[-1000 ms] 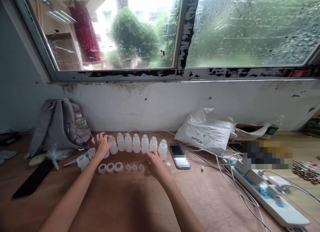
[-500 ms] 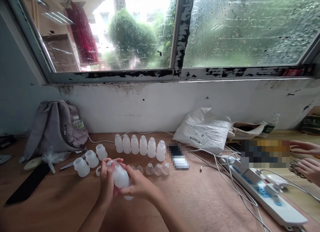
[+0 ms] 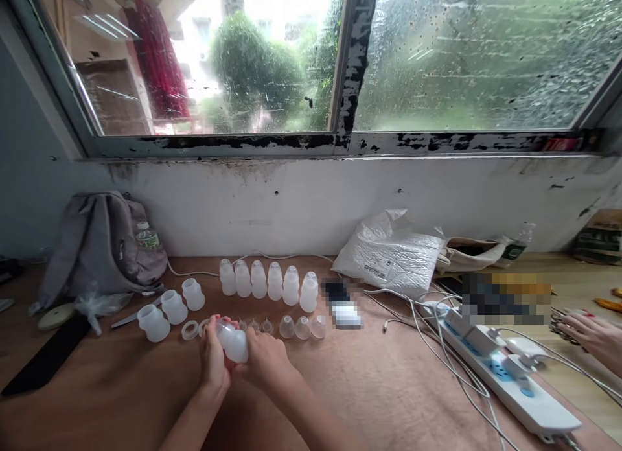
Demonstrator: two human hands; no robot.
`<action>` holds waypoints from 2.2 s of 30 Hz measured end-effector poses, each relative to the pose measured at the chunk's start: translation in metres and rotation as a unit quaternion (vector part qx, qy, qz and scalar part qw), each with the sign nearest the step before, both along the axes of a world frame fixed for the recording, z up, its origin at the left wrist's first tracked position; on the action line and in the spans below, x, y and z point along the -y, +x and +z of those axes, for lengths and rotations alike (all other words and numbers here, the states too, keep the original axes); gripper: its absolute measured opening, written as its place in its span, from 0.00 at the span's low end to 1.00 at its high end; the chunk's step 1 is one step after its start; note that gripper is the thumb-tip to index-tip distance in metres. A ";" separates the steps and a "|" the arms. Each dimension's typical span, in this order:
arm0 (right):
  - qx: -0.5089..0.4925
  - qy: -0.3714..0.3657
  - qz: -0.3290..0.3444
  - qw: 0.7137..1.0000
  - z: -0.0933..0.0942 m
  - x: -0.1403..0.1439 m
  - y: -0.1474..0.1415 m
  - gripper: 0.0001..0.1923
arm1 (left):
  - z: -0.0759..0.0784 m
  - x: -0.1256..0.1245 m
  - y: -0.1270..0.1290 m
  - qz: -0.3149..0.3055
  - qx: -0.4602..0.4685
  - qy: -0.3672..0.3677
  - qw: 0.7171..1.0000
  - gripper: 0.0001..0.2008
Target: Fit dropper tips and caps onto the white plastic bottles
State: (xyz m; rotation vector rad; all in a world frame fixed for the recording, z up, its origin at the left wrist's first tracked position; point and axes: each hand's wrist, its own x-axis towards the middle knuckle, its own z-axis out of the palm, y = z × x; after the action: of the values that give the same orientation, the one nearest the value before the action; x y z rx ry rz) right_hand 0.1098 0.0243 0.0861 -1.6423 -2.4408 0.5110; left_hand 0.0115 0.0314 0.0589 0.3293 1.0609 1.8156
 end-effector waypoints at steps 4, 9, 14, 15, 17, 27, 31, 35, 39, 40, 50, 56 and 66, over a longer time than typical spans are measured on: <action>0.010 0.001 -0.006 1.000 0.011 0.002 0.004 0.15 | -0.001 0.001 0.003 0.005 0.009 -0.004 1.000 0.13; 0.016 0.008 -0.013 1.000 0.017 0.005 0.004 0.15 | 0.004 -0.001 0.005 0.014 0.028 -0.013 0.999 0.11; 0.007 0.064 -0.040 0.997 -0.002 0.014 0.001 0.12 | 0.000 0.002 0.005 0.029 0.012 -0.012 0.999 0.13; 0.009 0.083 -0.044 0.996 -0.007 0.017 0.002 0.12 | -0.002 0.004 0.006 0.025 0.008 -0.018 1.000 0.13; 0.015 0.129 -0.040 0.991 -0.018 0.022 0.006 0.12 | -0.009 0.009 0.010 0.013 0.002 -0.042 0.999 0.15; -0.074 0.104 -0.005 0.992 -0.042 0.033 0.054 0.12 | -0.010 0.015 0.002 0.109 -0.087 0.009 0.990 0.13; -0.212 0.051 -0.045 0.975 -0.051 0.020 0.093 0.19 | -0.019 0.010 -0.023 0.108 -0.166 0.041 0.979 0.13; -0.300 0.084 -0.154 0.938 -0.058 0.003 0.119 0.25 | -0.046 0.017 -0.001 -0.071 -0.364 0.054 0.927 0.17; -0.305 0.114 -0.248 0.913 -0.063 -0.003 0.137 0.20 | -0.062 0.025 0.033 -0.175 -0.536 0.124 0.816 0.16; -0.300 0.118 -0.263 0.909 -0.064 -0.004 0.141 0.19 | -0.063 0.025 0.037 -0.195 -0.573 0.139 0.784 0.14; -0.299 0.138 -0.277 0.903 -0.069 -0.005 0.152 0.18 | -0.068 0.012 0.047 -0.239 -0.599 0.093 0.758 0.13; -0.298 0.145 -0.285 0.899 -0.070 -0.006 0.156 0.19 | -0.074 0.008 0.052 -0.274 -0.542 0.052 0.792 0.17; -0.293 0.166 -0.329 0.882 -0.060 -0.004 0.167 0.21 | -0.074 -0.001 0.107 -0.339 -0.494 0.147 0.787 0.18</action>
State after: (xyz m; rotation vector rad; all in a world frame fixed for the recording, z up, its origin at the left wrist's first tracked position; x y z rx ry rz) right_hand 0.2770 0.0287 0.0260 -1.6995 -1.3418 0.3705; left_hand 0.1188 0.0321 -0.0151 1.7559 1.0818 1.0623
